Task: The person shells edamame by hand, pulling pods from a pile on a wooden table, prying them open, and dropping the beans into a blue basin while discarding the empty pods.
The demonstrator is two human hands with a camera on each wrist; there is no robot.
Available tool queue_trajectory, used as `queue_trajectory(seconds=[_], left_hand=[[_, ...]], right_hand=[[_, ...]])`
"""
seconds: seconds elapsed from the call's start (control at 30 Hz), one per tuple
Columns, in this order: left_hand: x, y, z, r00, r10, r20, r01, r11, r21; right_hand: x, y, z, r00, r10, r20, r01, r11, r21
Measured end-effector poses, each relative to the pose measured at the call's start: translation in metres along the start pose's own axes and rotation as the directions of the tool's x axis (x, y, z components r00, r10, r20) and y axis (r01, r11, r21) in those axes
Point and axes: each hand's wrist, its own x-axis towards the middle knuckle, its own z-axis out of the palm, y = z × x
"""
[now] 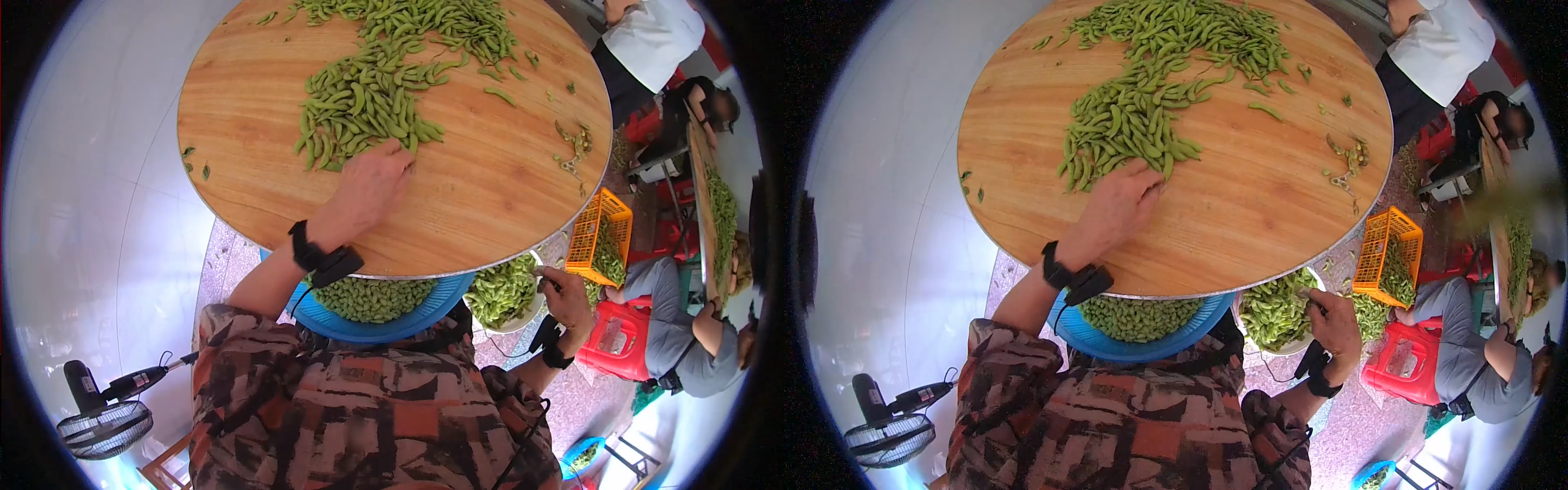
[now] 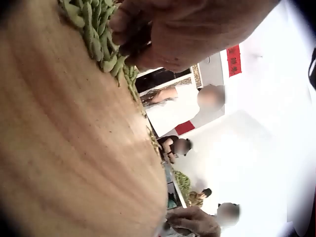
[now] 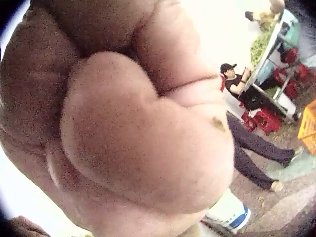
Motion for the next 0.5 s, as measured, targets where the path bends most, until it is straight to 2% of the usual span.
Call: queue_trajectory(seconds=[0.03,0.07,0.13,0.17,0.23,0.33,0.37,0.43,0.47,0.5], left_hand=[[0.008,-0.003,0.008,0.997,-0.006,-0.073,0.016,0.990,0.142],[0.014,-0.005,0.015,0.997,-0.001,-0.073,0.011,0.990,0.140],[0.021,-0.008,0.023,0.987,-0.162,-0.010,0.158,0.944,0.291],[0.021,-0.009,0.025,0.987,-0.160,-0.008,0.156,0.944,0.292],[0.022,-0.011,0.029,0.985,-0.170,0.004,0.159,0.930,0.331],[0.018,-0.010,0.032,0.984,-0.176,0.009,0.160,0.913,0.375],[0.014,-0.008,0.031,0.984,-0.176,0.012,0.159,0.913,0.375],[0.008,-0.004,0.025,0.991,-0.099,-0.093,0.118,0.964,0.237],[0.005,-0.003,0.022,0.991,-0.099,-0.092,0.119,0.964,0.236],[0.003,-0.003,0.019,0.986,-0.097,-0.139,0.124,0.972,0.200]], right_hand=[[0.000,0.008,0.004,0.999,-0.027,-0.035,0.024,0.996,-0.081],[-0.002,0.015,0.004,0.999,-0.025,-0.040,0.021,0.996,-0.082],[-0.001,0.004,0.005,0.990,0.062,-0.127,-0.069,0.996,-0.052],[0.000,-0.003,0.003,0.990,0.063,-0.128,-0.070,0.996,-0.049],[0.004,-0.015,-0.003,0.986,0.130,-0.108,-0.114,0.983,0.144],[0.009,-0.016,-0.008,0.997,0.047,-0.063,-0.038,0.990,0.136],[0.010,-0.012,-0.007,0.997,0.049,-0.062,-0.040,0.990,0.137],[0.013,-0.007,-0.005,0.993,0.008,-0.121,-0.021,0.994,-0.106],[0.012,-0.007,-0.005,0.993,0.008,-0.120,-0.021,0.994,-0.106],[0.011,-0.015,-0.003,0.984,0.035,-0.173,-0.039,0.999,-0.016]])
